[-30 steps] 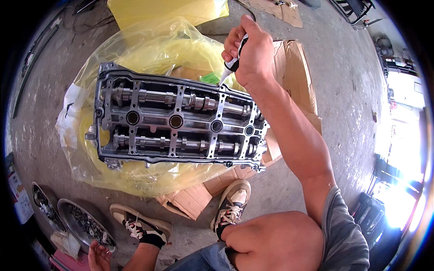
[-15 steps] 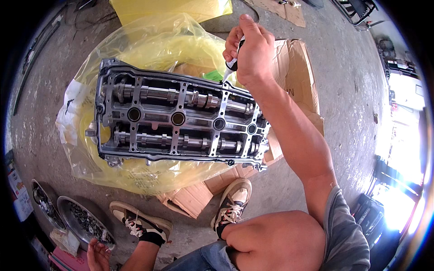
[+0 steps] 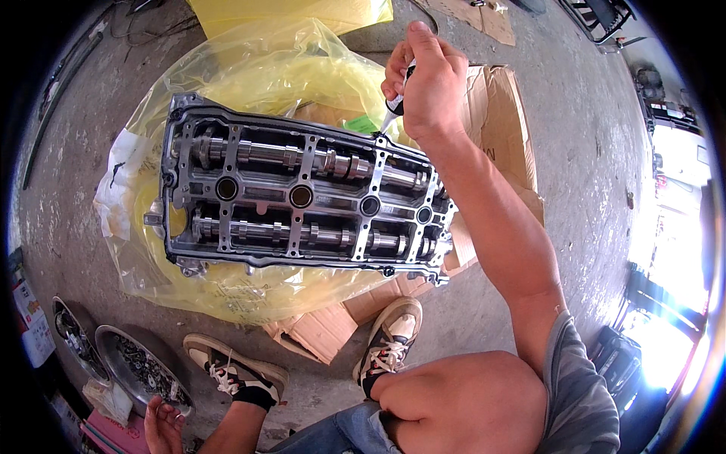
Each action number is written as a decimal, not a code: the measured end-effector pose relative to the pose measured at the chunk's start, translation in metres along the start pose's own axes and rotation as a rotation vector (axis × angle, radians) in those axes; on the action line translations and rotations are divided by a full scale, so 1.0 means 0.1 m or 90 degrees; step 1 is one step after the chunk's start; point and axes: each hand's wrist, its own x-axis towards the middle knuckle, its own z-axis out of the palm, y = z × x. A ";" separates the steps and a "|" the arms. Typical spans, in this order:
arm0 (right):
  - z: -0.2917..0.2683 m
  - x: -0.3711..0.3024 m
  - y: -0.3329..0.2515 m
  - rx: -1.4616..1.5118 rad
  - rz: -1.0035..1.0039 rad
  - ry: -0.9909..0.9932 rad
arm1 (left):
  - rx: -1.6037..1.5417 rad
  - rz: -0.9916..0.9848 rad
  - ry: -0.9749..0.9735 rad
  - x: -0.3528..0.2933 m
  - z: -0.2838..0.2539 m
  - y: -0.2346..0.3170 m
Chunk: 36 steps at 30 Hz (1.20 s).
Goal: The person applies a line of sealant from a tube onto the mating surfaces of an engine cylinder head cover and then onto the cylinder head itself inside the engine bay.
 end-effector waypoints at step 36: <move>-0.14 -0.06 0.02 -0.009 -0.006 0.012 | 0.004 0.014 0.002 0.00 0.06 0.00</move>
